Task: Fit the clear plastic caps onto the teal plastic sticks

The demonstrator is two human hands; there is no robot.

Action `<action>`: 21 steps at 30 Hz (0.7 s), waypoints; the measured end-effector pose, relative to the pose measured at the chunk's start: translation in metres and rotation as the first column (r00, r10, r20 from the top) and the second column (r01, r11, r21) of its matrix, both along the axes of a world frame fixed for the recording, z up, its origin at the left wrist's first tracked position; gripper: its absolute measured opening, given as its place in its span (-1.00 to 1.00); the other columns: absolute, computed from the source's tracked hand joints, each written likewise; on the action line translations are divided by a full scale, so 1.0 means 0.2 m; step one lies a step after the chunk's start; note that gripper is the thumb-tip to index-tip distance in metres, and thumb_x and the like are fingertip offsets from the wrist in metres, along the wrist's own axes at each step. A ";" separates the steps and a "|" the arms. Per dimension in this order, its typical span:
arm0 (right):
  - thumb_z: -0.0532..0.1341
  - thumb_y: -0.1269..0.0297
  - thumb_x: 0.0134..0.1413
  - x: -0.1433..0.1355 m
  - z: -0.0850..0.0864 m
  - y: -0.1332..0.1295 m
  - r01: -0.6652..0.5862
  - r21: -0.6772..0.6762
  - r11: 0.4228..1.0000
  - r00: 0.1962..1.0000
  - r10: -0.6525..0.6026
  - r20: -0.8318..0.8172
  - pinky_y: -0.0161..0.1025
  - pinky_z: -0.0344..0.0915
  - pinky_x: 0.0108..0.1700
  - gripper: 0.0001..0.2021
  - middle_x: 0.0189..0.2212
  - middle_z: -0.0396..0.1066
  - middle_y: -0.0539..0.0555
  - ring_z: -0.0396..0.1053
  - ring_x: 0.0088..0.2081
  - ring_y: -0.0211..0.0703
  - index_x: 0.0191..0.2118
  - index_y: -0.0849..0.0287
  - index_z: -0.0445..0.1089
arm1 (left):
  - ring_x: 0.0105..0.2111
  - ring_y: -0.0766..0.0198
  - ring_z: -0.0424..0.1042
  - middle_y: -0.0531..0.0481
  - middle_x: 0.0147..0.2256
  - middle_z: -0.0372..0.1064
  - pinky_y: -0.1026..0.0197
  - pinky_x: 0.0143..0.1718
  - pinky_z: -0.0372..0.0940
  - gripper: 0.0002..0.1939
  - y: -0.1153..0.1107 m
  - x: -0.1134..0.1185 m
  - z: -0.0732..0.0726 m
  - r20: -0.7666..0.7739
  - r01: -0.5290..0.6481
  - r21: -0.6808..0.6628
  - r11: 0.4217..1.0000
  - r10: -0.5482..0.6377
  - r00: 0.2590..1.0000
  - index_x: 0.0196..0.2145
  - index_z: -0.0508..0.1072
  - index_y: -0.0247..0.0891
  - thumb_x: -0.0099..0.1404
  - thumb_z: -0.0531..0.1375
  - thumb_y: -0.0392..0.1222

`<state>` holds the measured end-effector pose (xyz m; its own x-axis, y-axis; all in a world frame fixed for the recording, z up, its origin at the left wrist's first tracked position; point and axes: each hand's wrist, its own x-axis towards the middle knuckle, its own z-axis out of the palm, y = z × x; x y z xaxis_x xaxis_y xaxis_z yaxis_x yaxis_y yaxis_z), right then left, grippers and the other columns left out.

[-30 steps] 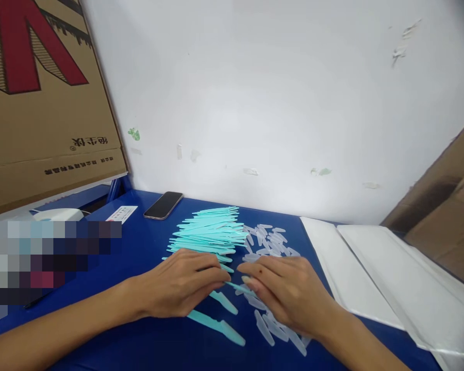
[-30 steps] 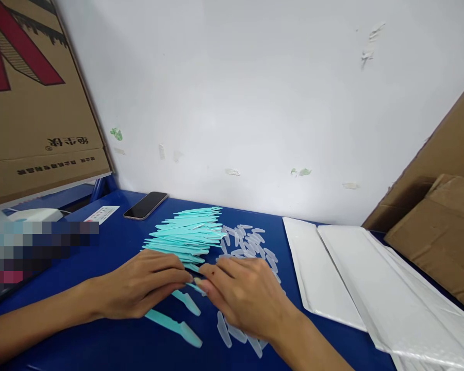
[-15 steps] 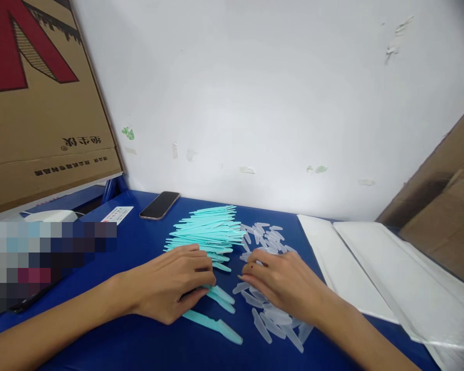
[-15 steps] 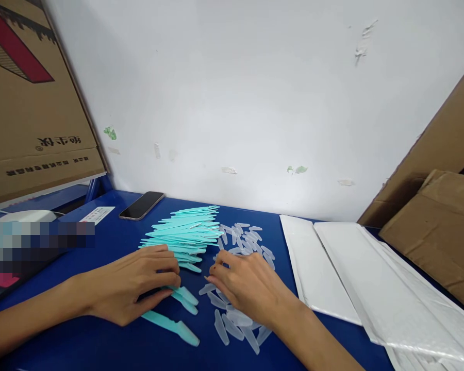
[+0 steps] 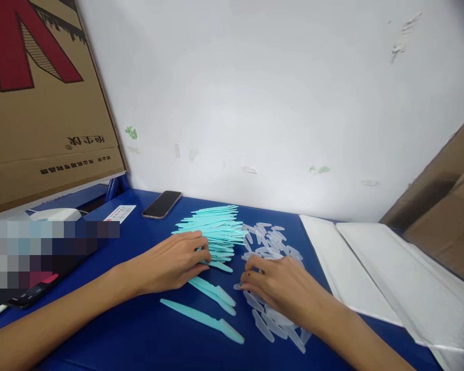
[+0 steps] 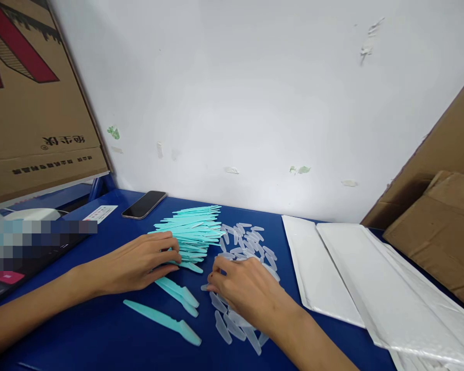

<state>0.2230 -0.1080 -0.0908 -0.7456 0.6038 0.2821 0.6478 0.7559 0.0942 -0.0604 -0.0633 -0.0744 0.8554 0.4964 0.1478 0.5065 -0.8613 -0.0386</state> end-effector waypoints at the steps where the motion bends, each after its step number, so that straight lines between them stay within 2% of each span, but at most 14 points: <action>1: 0.24 0.24 0.36 0.00 0.00 0.00 -0.003 0.016 1.000 1.000 0.003 0.005 -0.24 -0.15 -0.58 -0.86 -0.29 0.48 -0.07 0.22 -0.61 -0.34 -0.25 0.11 0.50 | -0.21 0.16 0.32 -0.01 -0.25 0.35 0.14 -0.20 0.18 -0.92 0.00 0.00 0.00 -0.006 0.000 0.004 1.000 0.000 1.000 -0.18 0.43 -0.20 0.50 0.14 -0.24; 5: 0.22 0.25 0.38 -0.01 0.00 0.00 -0.013 0.038 0.999 1.000 0.012 0.020 -0.22 -0.15 -0.58 -0.84 -0.29 0.47 -0.05 0.23 -0.61 -0.34 -0.25 0.12 0.50 | -0.23 0.18 0.33 0.00 -0.25 0.34 0.14 -0.25 0.17 -0.92 0.01 -0.01 -0.02 -0.019 0.000 0.044 0.999 0.001 1.000 -0.19 0.43 -0.21 0.50 0.14 -0.25; 11: 0.14 0.20 0.43 0.01 0.03 -0.02 0.022 -0.038 0.999 1.000 -0.021 0.010 -0.22 -0.11 -0.57 -0.79 -0.27 0.45 -0.04 0.29 -0.56 -0.33 -0.19 0.11 0.50 | -0.27 0.19 0.35 0.00 -0.27 0.35 0.15 -0.30 0.16 -0.91 0.01 -0.01 -0.02 -0.018 0.022 0.106 0.994 -0.020 1.000 -0.20 0.44 -0.22 0.49 0.14 -0.28; 21: 0.19 0.26 0.39 0.01 0.03 -0.02 0.028 -0.044 0.999 0.999 -0.027 0.033 -0.23 -0.09 -0.55 -0.85 -0.21 0.48 -0.05 0.34 -0.53 -0.33 -0.18 0.09 0.51 | -0.27 0.17 0.33 -0.02 -0.29 0.34 0.15 -0.32 0.15 -0.84 0.00 0.00 -0.03 -0.041 0.026 0.146 0.989 -0.020 0.999 -0.24 0.43 -0.24 0.51 0.08 -0.30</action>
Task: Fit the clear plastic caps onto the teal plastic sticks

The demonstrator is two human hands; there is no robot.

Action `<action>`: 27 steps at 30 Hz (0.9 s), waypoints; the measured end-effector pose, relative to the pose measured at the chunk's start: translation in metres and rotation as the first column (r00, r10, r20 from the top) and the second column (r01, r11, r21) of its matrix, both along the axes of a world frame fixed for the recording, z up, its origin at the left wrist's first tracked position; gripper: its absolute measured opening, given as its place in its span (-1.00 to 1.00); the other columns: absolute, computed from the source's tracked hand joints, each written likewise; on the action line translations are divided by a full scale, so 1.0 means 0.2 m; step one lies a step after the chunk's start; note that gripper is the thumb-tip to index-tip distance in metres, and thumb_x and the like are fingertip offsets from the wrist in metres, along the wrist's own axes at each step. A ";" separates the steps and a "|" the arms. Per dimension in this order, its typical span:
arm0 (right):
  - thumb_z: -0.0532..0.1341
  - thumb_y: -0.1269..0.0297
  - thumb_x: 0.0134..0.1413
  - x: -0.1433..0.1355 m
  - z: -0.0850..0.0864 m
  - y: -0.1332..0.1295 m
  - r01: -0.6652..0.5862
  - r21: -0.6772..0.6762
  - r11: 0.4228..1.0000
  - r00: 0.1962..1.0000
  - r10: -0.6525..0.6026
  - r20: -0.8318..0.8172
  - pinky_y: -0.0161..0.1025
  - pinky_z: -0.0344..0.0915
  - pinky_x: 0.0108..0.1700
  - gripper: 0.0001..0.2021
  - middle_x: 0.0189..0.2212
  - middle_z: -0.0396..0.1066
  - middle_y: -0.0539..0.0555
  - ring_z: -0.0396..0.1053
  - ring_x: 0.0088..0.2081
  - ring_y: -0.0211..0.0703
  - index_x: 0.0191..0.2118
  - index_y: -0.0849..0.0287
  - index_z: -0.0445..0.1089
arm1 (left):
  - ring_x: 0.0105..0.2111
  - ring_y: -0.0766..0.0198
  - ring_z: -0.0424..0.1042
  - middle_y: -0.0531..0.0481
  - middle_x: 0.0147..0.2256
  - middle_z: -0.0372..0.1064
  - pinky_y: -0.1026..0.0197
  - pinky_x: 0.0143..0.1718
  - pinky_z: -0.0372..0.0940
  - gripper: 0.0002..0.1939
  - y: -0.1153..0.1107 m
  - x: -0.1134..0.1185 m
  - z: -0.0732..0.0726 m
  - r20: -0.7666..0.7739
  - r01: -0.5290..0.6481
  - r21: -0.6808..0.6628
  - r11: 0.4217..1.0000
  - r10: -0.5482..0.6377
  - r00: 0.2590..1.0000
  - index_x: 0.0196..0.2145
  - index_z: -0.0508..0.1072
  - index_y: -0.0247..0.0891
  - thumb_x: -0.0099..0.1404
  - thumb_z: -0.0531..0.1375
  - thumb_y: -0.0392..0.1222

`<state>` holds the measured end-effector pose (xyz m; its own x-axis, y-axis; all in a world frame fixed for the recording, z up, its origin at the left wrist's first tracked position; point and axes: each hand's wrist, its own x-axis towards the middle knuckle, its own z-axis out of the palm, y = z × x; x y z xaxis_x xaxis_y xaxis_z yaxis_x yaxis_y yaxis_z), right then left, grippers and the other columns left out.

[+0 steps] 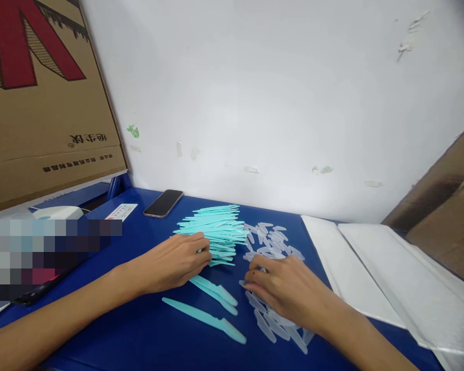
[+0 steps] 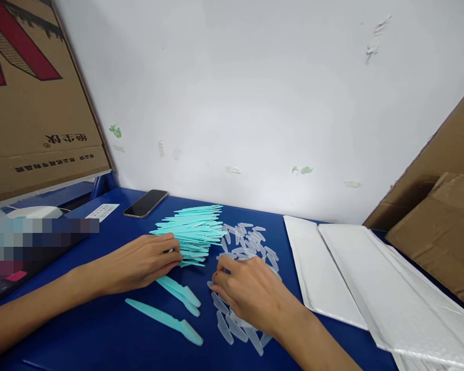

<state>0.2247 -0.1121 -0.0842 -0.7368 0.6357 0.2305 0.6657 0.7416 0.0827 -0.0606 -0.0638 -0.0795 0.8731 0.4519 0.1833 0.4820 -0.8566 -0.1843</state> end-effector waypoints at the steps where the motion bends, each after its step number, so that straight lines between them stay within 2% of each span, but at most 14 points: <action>1: 0.20 0.27 0.38 0.00 0.00 0.00 -0.003 0.006 1.000 1.000 0.003 0.001 -0.23 -0.08 -0.55 -0.87 -0.21 0.48 -0.05 0.34 -0.53 -0.33 -0.17 0.09 0.51 | -0.25 0.17 0.33 -0.03 -0.29 0.34 0.15 -0.31 0.15 -0.84 0.00 0.00 0.00 -0.002 -0.001 -0.001 1.000 0.001 1.000 -0.23 0.42 -0.24 0.52 0.08 -0.30; 7: 0.24 0.40 0.32 0.00 -0.03 0.01 -0.033 0.121 0.992 0.996 0.021 0.092 -0.22 -0.07 -0.58 -0.91 -0.23 0.47 -0.01 0.31 -0.57 -0.34 -0.13 0.12 0.49 | -0.30 0.17 0.33 -0.02 -0.29 0.36 0.14 -0.29 0.15 -0.86 -0.02 0.01 0.01 0.068 0.003 -0.017 1.000 -0.002 0.998 -0.12 0.36 -0.25 0.54 0.02 -0.28; 10: 0.26 0.55 0.18 0.00 -0.06 0.02 -0.086 0.201 0.976 0.984 0.052 0.172 -0.21 -0.02 -0.59 -0.75 -0.18 0.46 0.04 0.35 -0.55 -0.31 -0.04 0.17 0.46 | -0.35 0.18 0.31 0.00 -0.33 0.37 0.14 -0.29 0.14 -0.84 -0.01 0.01 0.01 0.113 0.017 0.026 1.000 -0.020 0.993 -0.10 0.35 -0.24 0.55 -0.02 -0.28; 12: 0.27 0.59 0.14 -0.01 -0.06 0.01 -0.101 0.232 0.967 0.979 0.056 0.194 -0.20 0.01 -0.59 -0.71 -0.17 0.46 0.04 0.38 -0.53 -0.27 -0.04 0.19 0.45 | -0.35 0.18 0.31 0.00 -0.32 0.38 0.15 -0.28 0.14 -0.83 -0.01 0.01 0.01 0.145 0.023 0.054 0.998 -0.031 0.989 -0.09 0.36 -0.23 0.55 -0.03 -0.29; 14: 0.27 0.51 0.21 -0.02 -0.06 0.01 -0.084 0.237 0.968 0.983 0.043 0.177 -0.21 0.01 -0.59 -0.81 -0.19 0.47 0.04 0.41 -0.50 -0.25 -0.08 0.18 0.44 | -0.35 0.19 0.32 -0.01 -0.32 0.38 0.16 -0.27 0.15 -0.82 -0.01 0.02 0.01 0.178 0.025 0.069 0.997 -0.037 0.983 -0.09 0.36 -0.24 0.55 -0.04 -0.30; 16: 0.27 0.35 0.31 -0.03 -0.05 0.00 -0.033 0.225 0.974 0.992 0.005 0.126 -0.22 -0.03 -0.60 -0.91 -0.20 0.47 0.05 0.42 -0.49 -0.23 -0.11 0.17 0.44 | -0.35 0.21 0.33 -0.02 -0.32 0.38 0.17 -0.27 0.16 -0.81 -0.01 0.02 0.01 0.202 0.029 0.072 0.997 -0.043 0.978 -0.10 0.37 -0.24 0.55 -0.04 -0.30; 19: 0.29 0.21 0.31 -0.04 -0.03 0.00 0.040 0.195 0.980 0.997 -0.051 0.054 -0.22 -0.07 -0.60 -0.85 -0.23 0.48 0.04 0.44 -0.46 -0.21 -0.13 0.17 0.46 | -0.36 0.22 0.35 -0.02 -0.33 0.38 0.19 -0.28 0.19 -0.80 -0.02 0.03 0.01 0.222 0.029 0.068 0.997 -0.043 0.974 -0.12 0.37 -0.25 0.55 -0.04 -0.30; 27: 0.32 0.35 0.28 -0.03 -0.07 0.04 0.029 0.205 0.978 0.999 -0.033 0.016 -0.23 -0.02 -0.58 -0.94 -0.28 0.47 0.01 0.48 -0.32 -0.17 -0.18 0.18 0.44 | -0.33 0.22 0.43 -0.03 -0.30 0.45 0.20 -0.27 0.27 -0.83 -0.01 0.02 -0.01 0.293 0.043 0.042 0.998 -0.054 0.954 -0.06 0.37 -0.25 0.55 0.00 -0.28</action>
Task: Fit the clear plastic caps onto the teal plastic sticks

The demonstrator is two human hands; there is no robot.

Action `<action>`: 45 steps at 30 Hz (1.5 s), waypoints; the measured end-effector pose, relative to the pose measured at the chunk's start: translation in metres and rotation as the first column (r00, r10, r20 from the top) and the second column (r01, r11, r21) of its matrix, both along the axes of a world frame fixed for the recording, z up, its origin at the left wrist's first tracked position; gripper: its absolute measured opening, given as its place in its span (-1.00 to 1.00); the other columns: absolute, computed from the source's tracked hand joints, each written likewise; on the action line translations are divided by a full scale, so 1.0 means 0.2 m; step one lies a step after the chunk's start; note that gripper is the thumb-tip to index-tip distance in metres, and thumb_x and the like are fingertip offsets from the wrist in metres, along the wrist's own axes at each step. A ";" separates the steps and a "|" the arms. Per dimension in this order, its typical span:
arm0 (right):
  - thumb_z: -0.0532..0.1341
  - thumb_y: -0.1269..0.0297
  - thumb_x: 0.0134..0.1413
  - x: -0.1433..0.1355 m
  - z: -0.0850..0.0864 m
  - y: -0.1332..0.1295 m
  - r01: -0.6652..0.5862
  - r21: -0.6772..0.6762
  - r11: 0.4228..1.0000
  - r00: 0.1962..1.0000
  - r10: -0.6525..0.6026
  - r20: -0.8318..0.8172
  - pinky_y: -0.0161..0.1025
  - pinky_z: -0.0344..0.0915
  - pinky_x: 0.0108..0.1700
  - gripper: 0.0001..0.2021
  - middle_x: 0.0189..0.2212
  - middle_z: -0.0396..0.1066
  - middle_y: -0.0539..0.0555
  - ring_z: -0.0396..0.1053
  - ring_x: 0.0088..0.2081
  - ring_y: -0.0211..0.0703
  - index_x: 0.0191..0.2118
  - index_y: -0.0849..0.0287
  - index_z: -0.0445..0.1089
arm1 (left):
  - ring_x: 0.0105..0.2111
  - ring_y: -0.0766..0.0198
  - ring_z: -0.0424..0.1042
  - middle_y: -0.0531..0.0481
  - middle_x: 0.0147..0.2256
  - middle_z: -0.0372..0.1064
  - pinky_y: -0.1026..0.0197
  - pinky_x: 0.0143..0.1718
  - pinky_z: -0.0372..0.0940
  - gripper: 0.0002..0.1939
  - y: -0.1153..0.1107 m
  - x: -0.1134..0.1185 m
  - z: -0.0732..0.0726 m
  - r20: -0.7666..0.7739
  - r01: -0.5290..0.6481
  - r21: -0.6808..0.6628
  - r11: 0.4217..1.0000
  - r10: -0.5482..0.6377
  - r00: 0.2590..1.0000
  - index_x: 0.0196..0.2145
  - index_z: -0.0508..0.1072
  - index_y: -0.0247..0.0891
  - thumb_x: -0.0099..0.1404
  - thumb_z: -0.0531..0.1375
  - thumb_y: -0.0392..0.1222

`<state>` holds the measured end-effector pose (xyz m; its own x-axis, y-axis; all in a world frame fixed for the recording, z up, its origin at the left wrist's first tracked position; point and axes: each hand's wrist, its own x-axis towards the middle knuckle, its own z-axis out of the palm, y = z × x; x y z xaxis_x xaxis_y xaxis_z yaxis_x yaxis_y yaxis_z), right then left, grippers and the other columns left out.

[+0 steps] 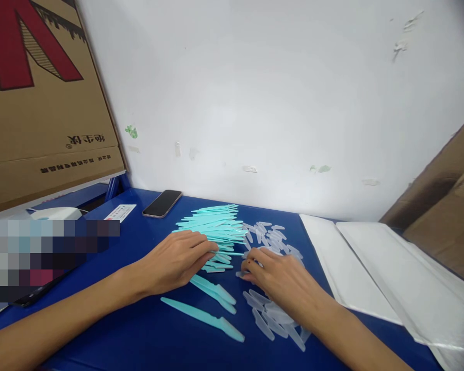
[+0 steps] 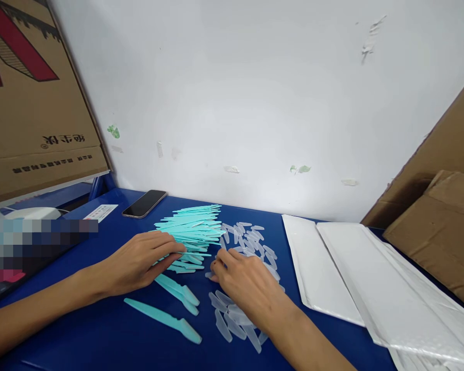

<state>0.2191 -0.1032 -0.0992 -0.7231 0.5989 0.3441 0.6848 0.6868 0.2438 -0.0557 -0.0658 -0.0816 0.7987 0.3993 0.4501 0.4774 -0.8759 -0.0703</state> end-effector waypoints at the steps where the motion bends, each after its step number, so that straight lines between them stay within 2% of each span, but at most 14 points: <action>1: 0.32 0.37 0.27 0.00 0.00 0.00 -0.002 0.004 1.000 1.000 0.002 0.002 -0.22 -0.01 -0.57 -0.95 -0.29 0.47 0.01 0.48 -0.31 -0.16 -0.19 0.19 0.44 | -0.34 0.23 0.44 -0.02 -0.30 0.46 0.21 -0.30 0.28 -0.83 0.00 0.00 -0.01 0.019 0.003 -0.010 1.000 -0.003 1.000 -0.03 0.38 -0.25 0.55 0.00 -0.27; 6: 0.26 0.43 0.31 0.01 0.01 0.00 -0.033 0.064 0.997 0.999 0.035 -0.033 -0.20 -0.01 -0.55 -0.94 -0.41 0.45 -0.03 0.40 -0.37 -0.17 -0.23 0.18 0.39 | -0.48 0.34 0.41 0.00 -0.30 0.49 0.29 -0.48 0.22 -0.77 -0.01 0.01 -0.02 0.113 -0.040 -0.111 0.993 0.052 0.992 0.05 0.40 -0.24 0.57 0.01 -0.21; 10: 0.14 0.43 0.41 0.02 0.03 -0.01 -0.016 0.122 0.992 0.993 0.030 -0.113 -0.20 -0.06 -0.55 -0.89 -0.48 0.44 -0.03 0.36 -0.45 -0.22 -0.20 0.18 0.39 | -0.48 0.35 0.43 -0.01 -0.28 0.51 0.30 -0.46 0.24 -0.76 -0.02 0.02 -0.01 0.175 -0.044 -0.159 0.986 0.072 0.982 0.07 0.42 -0.23 0.56 0.04 -0.19; 14: 0.09 0.35 0.46 0.03 0.03 -0.01 -0.010 0.115 0.993 0.965 0.040 -0.259 -0.24 0.02 -0.52 -0.84 -0.43 0.53 -0.01 0.42 -0.45 -0.24 -0.14 0.17 0.42 | -0.46 0.34 0.42 0.00 -0.31 0.49 0.30 -0.45 0.23 -0.77 -0.03 0.02 -0.02 0.212 -0.032 -0.189 0.981 0.073 0.974 0.07 0.42 -0.25 0.55 0.07 -0.22; 19: 0.17 0.31 0.43 0.04 0.04 0.00 -0.032 0.112 0.993 0.905 0.076 -0.418 -0.31 0.25 -0.39 -0.88 -0.27 0.62 0.00 0.51 -0.32 -0.23 -0.09 0.12 0.47 | -0.46 0.34 0.40 0.01 -0.33 0.48 0.30 -0.46 0.20 -0.77 -0.03 0.02 -0.02 0.227 -0.021 -0.179 0.984 0.062 0.972 0.06 0.43 -0.26 0.55 0.07 -0.22; 23: 0.23 0.32 0.37 0.06 0.05 0.00 -0.004 0.103 0.995 0.865 0.055 -0.498 -0.29 0.38 -0.26 -0.90 -0.25 0.63 0.00 0.54 -0.28 -0.20 -0.11 0.11 0.51 | -0.49 0.36 0.38 0.00 -0.32 0.49 0.30 -0.47 0.18 -0.77 -0.03 0.02 -0.01 0.215 -0.009 -0.176 0.984 0.048 0.975 0.06 0.43 -0.26 0.55 0.07 -0.23; 29: 0.26 0.39 0.33 0.06 0.04 0.01 -0.022 0.111 0.994 0.866 0.075 -0.494 -0.27 0.43 -0.16 -0.90 -0.26 0.62 -0.01 0.56 -0.24 -0.19 -0.11 0.12 0.53 | -0.47 0.34 0.36 -0.01 -0.32 0.47 0.28 -0.47 0.13 -0.79 -0.04 0.02 -0.02 0.203 0.017 -0.156 0.988 0.015 0.979 0.05 0.42 -0.27 0.54 0.06 -0.26; 35: 0.30 0.39 0.30 0.05 0.03 0.01 -0.065 0.169 0.983 0.850 0.143 -0.507 -0.30 0.44 -0.20 -0.91 -0.26 0.62 -0.01 0.57 -0.25 -0.21 -0.11 0.16 0.52 | -0.50 0.34 0.31 0.02 -0.34 0.44 0.28 -0.48 0.09 -0.79 -0.04 0.01 -0.03 0.161 0.025 -0.153 0.988 -0.001 0.987 0.06 0.40 -0.25 0.54 0.06 -0.29; 39: 0.32 0.36 0.28 0.05 0.02 0.01 -0.101 0.075 0.992 0.785 0.125 -0.606 -0.31 0.44 -0.23 -0.90 -0.25 0.63 0.00 0.57 -0.23 -0.19 -0.11 0.14 0.54 | -0.51 0.34 0.29 0.04 -0.35 0.42 0.28 -0.49 0.06 -0.78 -0.03 0.01 -0.03 0.160 0.038 -0.145 0.989 -0.015 0.987 0.06 0.38 -0.23 0.53 0.06 -0.30; 45: 0.37 0.26 0.22 0.04 0.02 0.03 -0.096 -0.184 0.978 0.712 -0.062 -0.699 -0.32 0.39 -0.43 -0.89 -0.36 0.60 -0.05 0.50 -0.42 -0.23 -0.13 0.05 0.59 | -0.52 0.34 0.26 0.05 -0.35 0.40 0.26 -0.50 0.05 -0.78 -0.03 0.01 -0.03 0.146 0.033 -0.139 0.990 -0.012 0.989 0.07 0.38 -0.22 0.53 0.06 -0.30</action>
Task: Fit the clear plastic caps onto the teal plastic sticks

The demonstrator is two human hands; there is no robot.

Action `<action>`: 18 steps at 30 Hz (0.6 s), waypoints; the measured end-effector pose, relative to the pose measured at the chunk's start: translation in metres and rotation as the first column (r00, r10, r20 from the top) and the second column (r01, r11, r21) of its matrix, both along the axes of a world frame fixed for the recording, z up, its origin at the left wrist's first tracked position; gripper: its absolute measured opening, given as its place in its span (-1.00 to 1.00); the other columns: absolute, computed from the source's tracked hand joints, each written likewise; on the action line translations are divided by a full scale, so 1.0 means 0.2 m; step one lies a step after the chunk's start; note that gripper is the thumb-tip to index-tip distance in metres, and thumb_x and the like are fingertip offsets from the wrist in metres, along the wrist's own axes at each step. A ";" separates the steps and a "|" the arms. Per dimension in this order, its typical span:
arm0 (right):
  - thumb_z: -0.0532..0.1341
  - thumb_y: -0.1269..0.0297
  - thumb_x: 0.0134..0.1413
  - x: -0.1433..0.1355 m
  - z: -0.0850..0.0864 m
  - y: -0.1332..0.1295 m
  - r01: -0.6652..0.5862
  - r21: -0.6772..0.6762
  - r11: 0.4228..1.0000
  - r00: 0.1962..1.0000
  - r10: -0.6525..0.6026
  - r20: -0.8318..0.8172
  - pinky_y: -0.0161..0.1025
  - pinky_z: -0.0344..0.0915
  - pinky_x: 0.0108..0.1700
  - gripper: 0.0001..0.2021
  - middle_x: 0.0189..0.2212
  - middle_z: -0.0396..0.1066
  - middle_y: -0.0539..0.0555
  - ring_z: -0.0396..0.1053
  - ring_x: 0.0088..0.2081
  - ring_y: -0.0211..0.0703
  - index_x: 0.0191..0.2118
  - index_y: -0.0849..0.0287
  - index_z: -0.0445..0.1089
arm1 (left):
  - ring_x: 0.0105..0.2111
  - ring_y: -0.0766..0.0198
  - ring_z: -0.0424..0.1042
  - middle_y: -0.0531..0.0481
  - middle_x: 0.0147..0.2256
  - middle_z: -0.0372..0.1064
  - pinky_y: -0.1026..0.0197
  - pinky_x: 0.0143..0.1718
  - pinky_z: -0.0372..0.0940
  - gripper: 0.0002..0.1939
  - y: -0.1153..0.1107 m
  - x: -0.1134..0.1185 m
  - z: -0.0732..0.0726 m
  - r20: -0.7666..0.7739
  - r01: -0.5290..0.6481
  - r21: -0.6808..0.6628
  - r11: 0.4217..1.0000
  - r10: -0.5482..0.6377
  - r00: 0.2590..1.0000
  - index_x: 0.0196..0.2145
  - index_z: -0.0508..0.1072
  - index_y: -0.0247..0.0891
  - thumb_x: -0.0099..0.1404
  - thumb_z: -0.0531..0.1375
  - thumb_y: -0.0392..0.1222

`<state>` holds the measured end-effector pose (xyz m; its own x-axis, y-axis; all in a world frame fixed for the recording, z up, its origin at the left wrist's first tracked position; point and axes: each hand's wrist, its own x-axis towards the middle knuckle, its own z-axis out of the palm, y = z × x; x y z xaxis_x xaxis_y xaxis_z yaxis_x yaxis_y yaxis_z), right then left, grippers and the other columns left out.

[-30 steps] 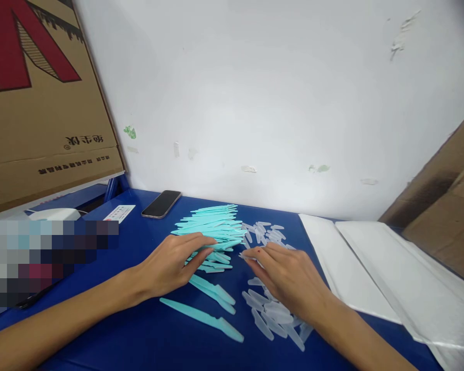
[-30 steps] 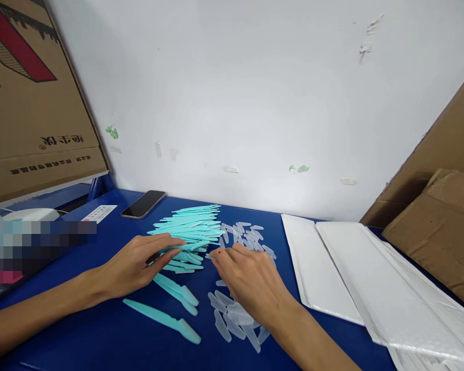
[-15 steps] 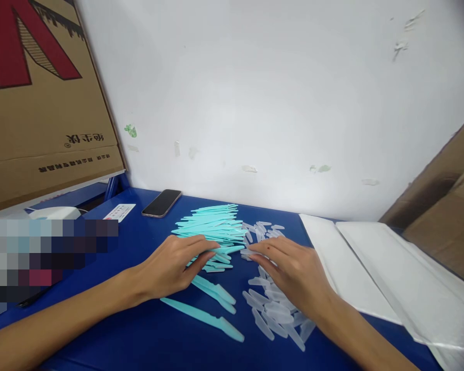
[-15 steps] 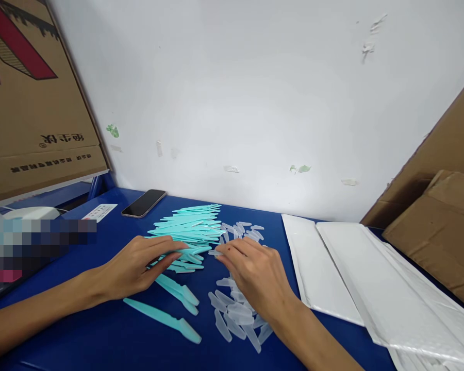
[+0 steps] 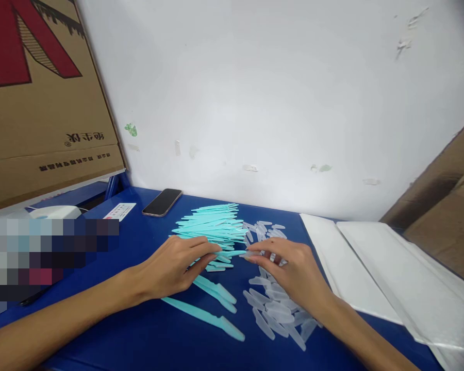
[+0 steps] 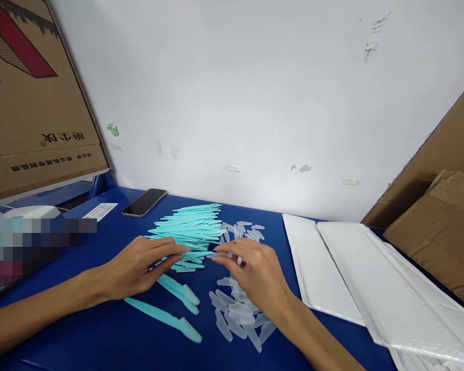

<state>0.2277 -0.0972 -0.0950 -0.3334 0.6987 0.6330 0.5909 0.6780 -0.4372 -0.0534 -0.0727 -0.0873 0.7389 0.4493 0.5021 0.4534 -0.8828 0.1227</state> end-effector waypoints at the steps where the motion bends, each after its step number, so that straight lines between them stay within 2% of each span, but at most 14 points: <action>1: 0.38 0.26 0.21 0.00 0.00 0.00 -0.001 -0.030 1.000 1.000 0.001 -0.020 -0.33 0.39 -0.44 -0.89 -0.38 0.59 -0.06 0.49 -0.42 -0.24 -0.14 0.03 0.59 | -0.52 0.34 0.26 0.05 -0.36 0.40 0.26 -0.50 0.05 -0.78 0.00 0.00 0.00 -0.005 -0.002 0.002 1.000 0.002 1.000 0.07 0.38 -0.22 0.53 0.05 -0.30; 6: 0.37 0.27 0.22 -0.02 0.00 -0.01 -0.054 -0.067 0.996 0.997 0.050 -0.067 -0.32 0.42 -0.40 -0.90 -0.37 0.59 -0.04 0.51 -0.39 -0.23 -0.15 0.05 0.60 | -0.53 0.34 0.25 0.06 -0.36 0.39 0.25 -0.51 0.05 -0.76 0.00 -0.01 -0.01 -0.048 0.005 -0.009 1.000 -0.006 0.999 0.10 0.36 -0.21 0.54 0.04 -0.29; 10: 0.36 0.30 0.23 -0.06 -0.01 -0.04 -0.108 -0.045 0.993 0.989 0.103 -0.104 -0.32 0.47 -0.37 -0.83 -0.33 0.60 -0.02 0.53 -0.37 -0.22 -0.07 0.08 0.56 | -0.51 0.34 0.29 0.05 -0.34 0.42 0.25 -0.51 0.06 -0.74 -0.01 -0.01 -0.01 -0.058 0.071 -0.013 0.997 -0.071 0.996 0.13 0.34 -0.21 0.53 0.05 -0.31; 13: 0.37 0.34 0.21 -0.10 0.00 -0.07 -0.141 -0.035 0.989 0.978 0.134 -0.157 -0.34 0.51 -0.31 -0.77 -0.31 0.60 -0.04 0.55 -0.33 -0.23 -0.02 0.06 0.53 | -0.51 0.34 0.29 0.05 -0.37 0.41 0.25 -0.53 0.05 -0.73 -0.03 0.00 -0.01 -0.014 0.118 0.012 0.993 -0.118 0.993 0.12 0.33 -0.23 0.52 0.06 -0.35; 18: 0.40 0.41 0.15 -0.13 0.03 -0.10 -0.154 -0.033 0.988 0.965 0.143 -0.221 -0.35 0.53 -0.27 -0.77 -0.31 0.60 -0.07 0.56 -0.33 -0.25 -0.08 0.03 0.54 | -0.51 0.35 0.29 0.04 -0.38 0.40 0.27 -0.53 0.07 -0.64 -0.05 0.01 -0.03 0.099 0.170 0.022 0.985 -0.172 0.980 0.17 0.30 -0.25 0.48 0.05 -0.44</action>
